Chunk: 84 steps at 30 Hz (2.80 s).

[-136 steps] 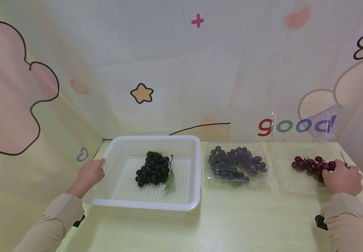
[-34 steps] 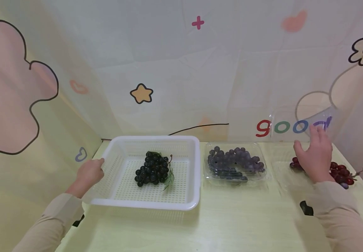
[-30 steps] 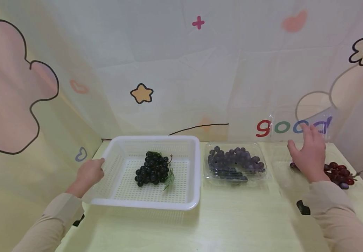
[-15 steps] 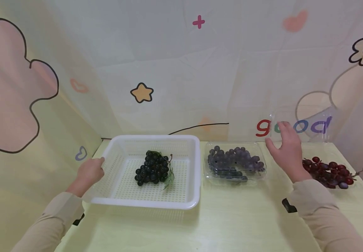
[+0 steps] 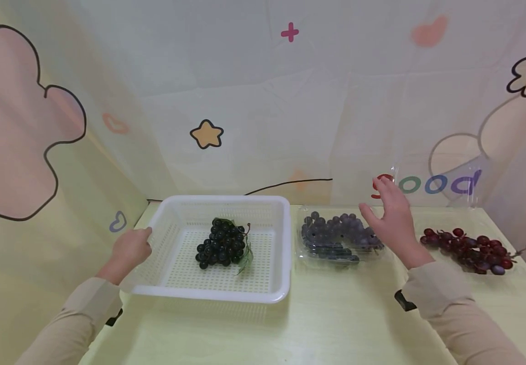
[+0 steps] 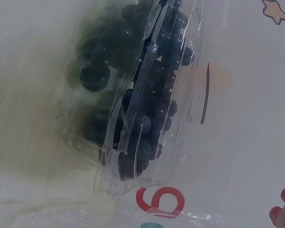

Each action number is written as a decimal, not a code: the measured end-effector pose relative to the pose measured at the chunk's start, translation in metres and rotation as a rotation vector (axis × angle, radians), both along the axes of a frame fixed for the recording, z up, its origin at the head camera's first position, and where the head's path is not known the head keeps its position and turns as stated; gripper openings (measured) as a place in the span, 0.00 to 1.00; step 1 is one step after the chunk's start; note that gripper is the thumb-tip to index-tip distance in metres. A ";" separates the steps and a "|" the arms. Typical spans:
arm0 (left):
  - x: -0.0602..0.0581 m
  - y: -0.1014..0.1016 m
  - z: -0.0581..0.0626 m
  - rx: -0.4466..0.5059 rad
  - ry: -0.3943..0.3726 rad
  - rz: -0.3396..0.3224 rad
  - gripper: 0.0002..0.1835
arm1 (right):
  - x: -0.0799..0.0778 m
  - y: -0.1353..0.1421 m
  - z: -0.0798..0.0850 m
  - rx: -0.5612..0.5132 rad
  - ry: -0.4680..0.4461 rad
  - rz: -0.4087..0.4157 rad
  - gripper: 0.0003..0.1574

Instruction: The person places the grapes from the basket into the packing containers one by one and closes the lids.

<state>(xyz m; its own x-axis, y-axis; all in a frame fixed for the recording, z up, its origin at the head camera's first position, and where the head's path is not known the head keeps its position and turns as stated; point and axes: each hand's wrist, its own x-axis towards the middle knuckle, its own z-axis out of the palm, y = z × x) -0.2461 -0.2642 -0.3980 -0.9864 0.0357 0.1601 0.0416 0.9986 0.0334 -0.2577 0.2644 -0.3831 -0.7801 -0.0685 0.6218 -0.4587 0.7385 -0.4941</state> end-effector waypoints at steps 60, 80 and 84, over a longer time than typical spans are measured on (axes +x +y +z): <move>0.000 0.001 0.000 0.004 -0.009 0.013 0.03 | -0.002 -0.145 -0.003 0.284 -0.184 0.446 0.42; 0.001 0.001 0.002 0.002 -0.021 0.011 0.03 | -0.011 -0.175 -0.009 0.351 -0.372 0.533 0.47; 0.000 0.001 0.001 -0.003 -0.017 0.010 0.03 | -0.015 -0.179 -0.014 0.381 -0.390 0.543 0.48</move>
<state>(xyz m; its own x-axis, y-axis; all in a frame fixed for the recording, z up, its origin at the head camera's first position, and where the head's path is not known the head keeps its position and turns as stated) -0.2457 -0.2634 -0.3970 -0.9893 0.0265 0.1433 0.0312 0.9990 0.0307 -0.2728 0.0849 -0.3967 -0.7340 -0.6588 0.1650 -0.6501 0.6113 -0.4514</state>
